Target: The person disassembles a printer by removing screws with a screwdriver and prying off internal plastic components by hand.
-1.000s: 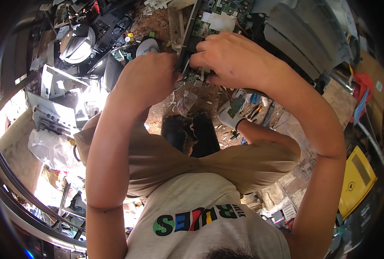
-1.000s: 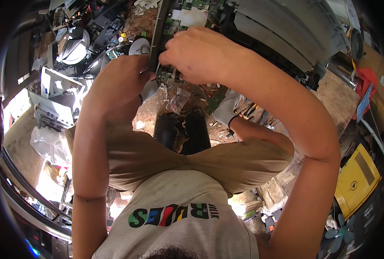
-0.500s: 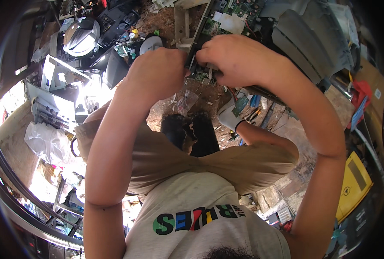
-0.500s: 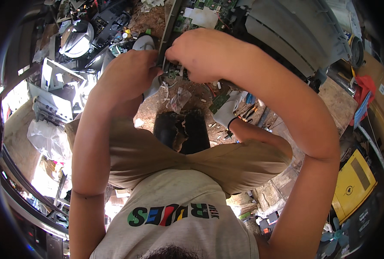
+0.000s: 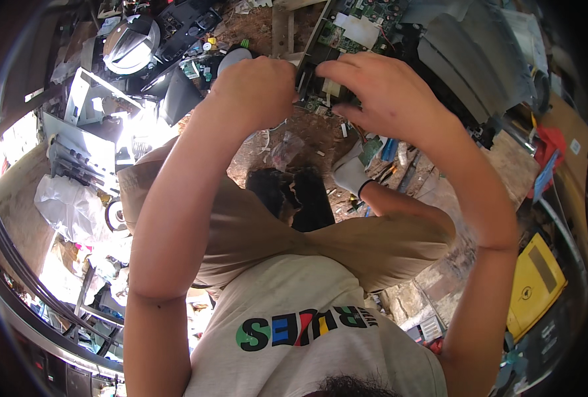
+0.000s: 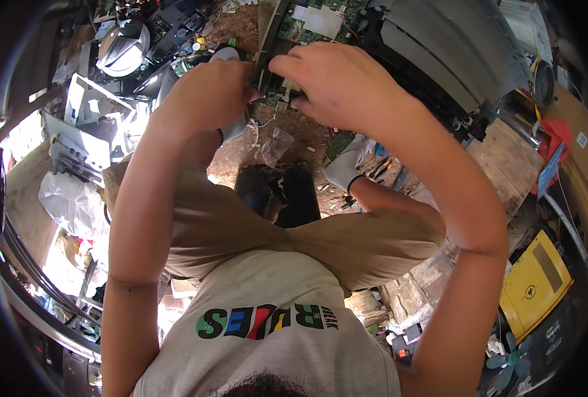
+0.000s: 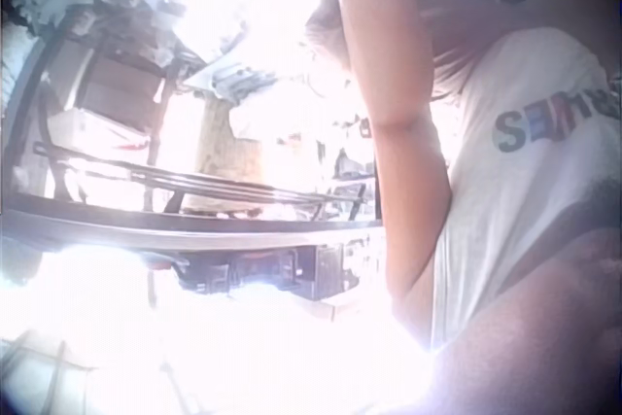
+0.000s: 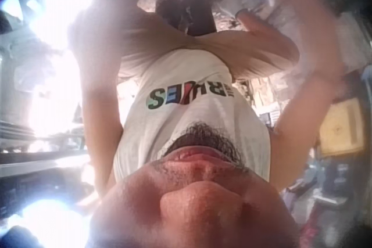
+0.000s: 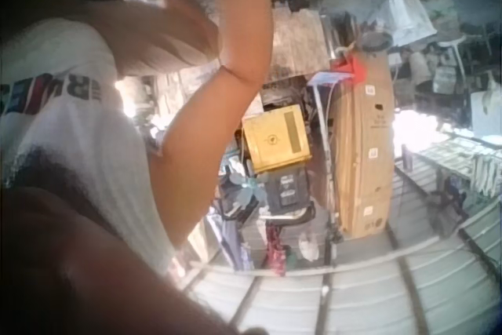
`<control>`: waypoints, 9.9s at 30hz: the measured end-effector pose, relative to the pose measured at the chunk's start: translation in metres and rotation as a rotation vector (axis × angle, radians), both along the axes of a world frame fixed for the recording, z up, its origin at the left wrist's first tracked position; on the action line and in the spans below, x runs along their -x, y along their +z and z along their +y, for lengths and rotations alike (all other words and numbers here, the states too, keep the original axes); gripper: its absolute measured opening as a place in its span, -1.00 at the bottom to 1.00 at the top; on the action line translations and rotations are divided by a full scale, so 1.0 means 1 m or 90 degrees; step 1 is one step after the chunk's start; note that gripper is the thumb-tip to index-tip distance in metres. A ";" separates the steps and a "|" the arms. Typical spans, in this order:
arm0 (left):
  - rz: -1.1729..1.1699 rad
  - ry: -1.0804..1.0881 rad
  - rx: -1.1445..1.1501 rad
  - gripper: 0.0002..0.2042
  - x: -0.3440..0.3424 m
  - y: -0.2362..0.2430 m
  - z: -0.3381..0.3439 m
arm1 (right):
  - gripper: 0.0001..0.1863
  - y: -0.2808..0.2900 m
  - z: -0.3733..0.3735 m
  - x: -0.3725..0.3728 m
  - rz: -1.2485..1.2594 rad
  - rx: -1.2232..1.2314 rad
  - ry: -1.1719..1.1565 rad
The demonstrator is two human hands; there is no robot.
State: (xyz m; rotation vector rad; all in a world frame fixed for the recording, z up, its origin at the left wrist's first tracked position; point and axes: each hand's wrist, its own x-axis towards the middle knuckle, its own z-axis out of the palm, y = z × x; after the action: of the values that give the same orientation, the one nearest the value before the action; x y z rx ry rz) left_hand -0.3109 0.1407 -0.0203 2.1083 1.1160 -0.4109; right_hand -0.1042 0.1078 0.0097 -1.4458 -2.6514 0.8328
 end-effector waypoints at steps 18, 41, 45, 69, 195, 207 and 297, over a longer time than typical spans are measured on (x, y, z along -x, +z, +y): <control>0.014 -0.029 0.004 -0.75 -0.001 -0.001 0.002 | -0.64 -0.037 -0.091 0.047 0.046 -0.276 -0.427; 0.064 -0.043 -0.001 -0.73 -0.007 0.012 0.002 | -0.79 -0.023 -0.086 0.013 0.217 -0.022 -0.646; 0.058 -0.033 -0.018 -0.70 -0.005 0.005 0.001 | -0.80 -0.012 -0.080 0.017 0.179 -0.050 -0.589; 0.052 -0.051 -0.008 -0.72 -0.005 0.016 0.002 | -0.83 -0.002 -0.016 0.001 -0.003 -0.062 -0.179; -0.164 0.038 -0.149 -0.49 -0.092 -0.006 -0.028 | -0.75 -0.129 -0.520 -0.239 0.023 -0.128 -1.237; -0.137 0.163 -0.009 -0.48 -0.050 -0.028 0.038 | -0.46 -0.345 -0.666 -0.112 -0.014 0.478 -1.421; -0.399 0.455 -0.101 -0.78 -0.033 0.026 -0.023 | -0.77 0.085 -0.050 -0.009 -0.202 -0.186 -0.264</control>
State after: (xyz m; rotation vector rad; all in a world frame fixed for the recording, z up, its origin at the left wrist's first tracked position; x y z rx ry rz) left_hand -0.2778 0.1175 0.0058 1.6148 1.4133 0.6448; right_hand -0.0953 0.0580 0.0942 -2.0668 -2.3773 0.1858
